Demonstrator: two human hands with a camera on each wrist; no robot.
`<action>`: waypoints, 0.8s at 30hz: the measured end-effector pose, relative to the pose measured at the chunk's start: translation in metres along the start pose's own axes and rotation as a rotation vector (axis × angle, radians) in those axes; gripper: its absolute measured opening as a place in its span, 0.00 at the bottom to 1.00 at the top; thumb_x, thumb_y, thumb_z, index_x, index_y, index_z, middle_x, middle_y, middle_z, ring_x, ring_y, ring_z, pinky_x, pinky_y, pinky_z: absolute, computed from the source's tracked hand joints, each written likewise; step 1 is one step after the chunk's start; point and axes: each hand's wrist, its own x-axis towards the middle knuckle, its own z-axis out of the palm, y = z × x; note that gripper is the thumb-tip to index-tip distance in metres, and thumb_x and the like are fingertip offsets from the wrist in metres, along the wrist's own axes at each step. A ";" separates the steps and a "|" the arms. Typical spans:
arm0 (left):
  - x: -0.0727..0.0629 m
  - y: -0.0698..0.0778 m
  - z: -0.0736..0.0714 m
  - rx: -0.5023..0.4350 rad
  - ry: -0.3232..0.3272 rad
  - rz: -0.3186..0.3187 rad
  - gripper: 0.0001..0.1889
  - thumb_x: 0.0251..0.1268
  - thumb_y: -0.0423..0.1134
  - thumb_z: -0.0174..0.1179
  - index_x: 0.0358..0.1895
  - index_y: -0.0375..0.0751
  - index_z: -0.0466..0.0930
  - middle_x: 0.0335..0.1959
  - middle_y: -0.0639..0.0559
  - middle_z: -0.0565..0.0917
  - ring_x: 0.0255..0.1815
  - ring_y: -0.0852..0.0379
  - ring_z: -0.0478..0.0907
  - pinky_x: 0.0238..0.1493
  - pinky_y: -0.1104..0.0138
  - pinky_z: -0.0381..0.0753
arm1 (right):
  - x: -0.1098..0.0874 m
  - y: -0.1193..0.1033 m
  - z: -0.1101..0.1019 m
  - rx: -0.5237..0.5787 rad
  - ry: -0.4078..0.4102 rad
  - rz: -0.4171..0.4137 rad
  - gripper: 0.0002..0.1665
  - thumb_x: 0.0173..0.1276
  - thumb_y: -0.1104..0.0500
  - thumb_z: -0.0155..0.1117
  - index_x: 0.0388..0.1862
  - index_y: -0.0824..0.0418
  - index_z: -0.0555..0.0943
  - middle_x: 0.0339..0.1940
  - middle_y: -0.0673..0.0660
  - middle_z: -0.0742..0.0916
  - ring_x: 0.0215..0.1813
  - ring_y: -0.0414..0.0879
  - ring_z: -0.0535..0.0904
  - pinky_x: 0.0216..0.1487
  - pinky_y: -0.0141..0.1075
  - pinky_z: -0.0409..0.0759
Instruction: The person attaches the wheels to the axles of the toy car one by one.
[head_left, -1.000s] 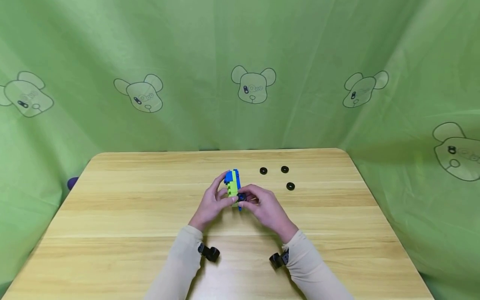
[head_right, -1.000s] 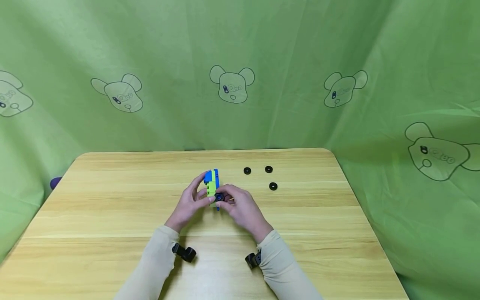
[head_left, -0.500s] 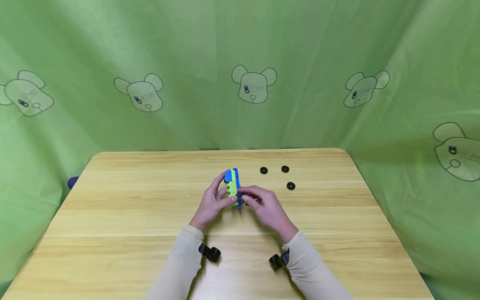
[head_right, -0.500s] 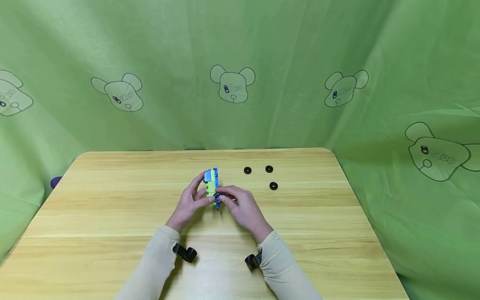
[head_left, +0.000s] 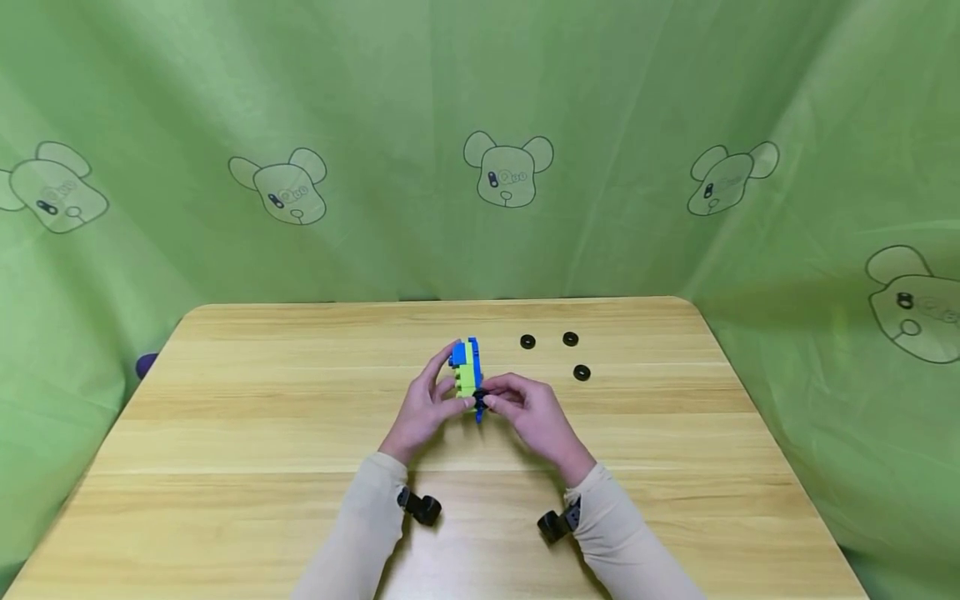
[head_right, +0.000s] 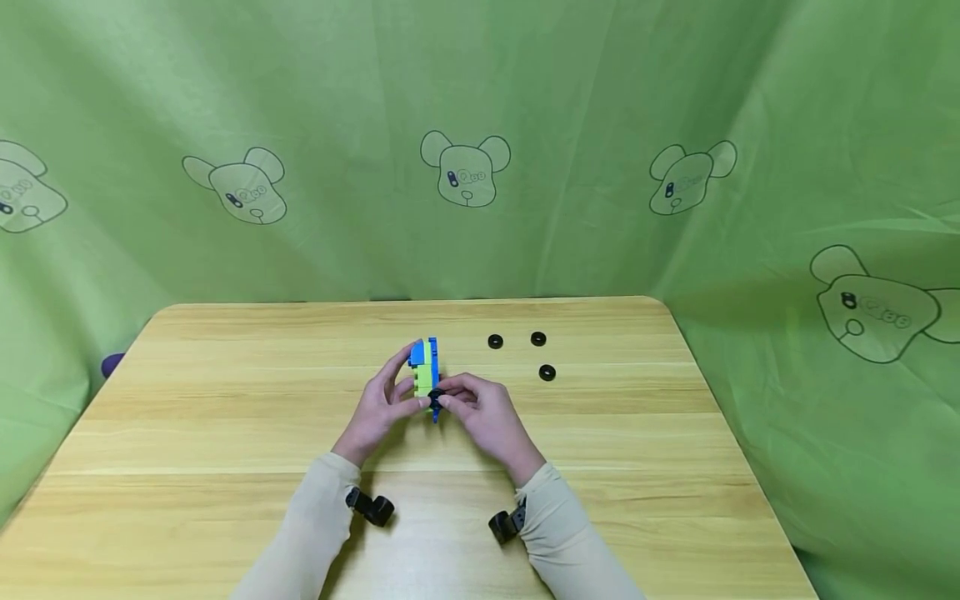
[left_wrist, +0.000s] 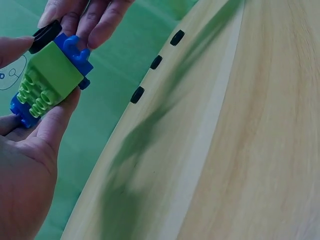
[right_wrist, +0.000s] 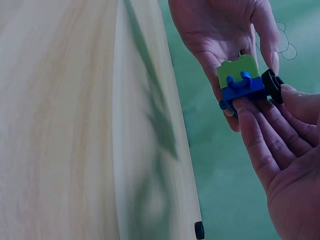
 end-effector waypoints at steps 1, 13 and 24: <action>0.000 0.000 0.000 -0.003 0.000 0.000 0.46 0.57 0.20 0.62 0.78 0.50 0.53 0.65 0.34 0.70 0.61 0.36 0.73 0.55 0.61 0.79 | 0.000 0.000 0.000 0.008 0.002 0.000 0.11 0.67 0.66 0.66 0.48 0.64 0.84 0.38 0.54 0.87 0.41 0.47 0.84 0.46 0.35 0.83; 0.000 0.001 0.002 0.024 0.007 0.001 0.46 0.57 0.20 0.62 0.78 0.49 0.52 0.71 0.41 0.62 0.60 0.39 0.74 0.53 0.61 0.81 | 0.002 0.004 -0.001 0.135 0.005 0.029 0.14 0.65 0.70 0.66 0.50 0.70 0.78 0.42 0.60 0.85 0.44 0.52 0.83 0.49 0.38 0.83; 0.002 0.002 0.005 0.065 0.020 0.007 0.43 0.58 0.18 0.60 0.76 0.51 0.58 0.73 0.50 0.60 0.60 0.38 0.73 0.53 0.58 0.81 | 0.002 0.000 -0.002 0.221 -0.055 0.102 0.17 0.66 0.73 0.63 0.52 0.76 0.74 0.43 0.66 0.83 0.45 0.64 0.81 0.49 0.59 0.79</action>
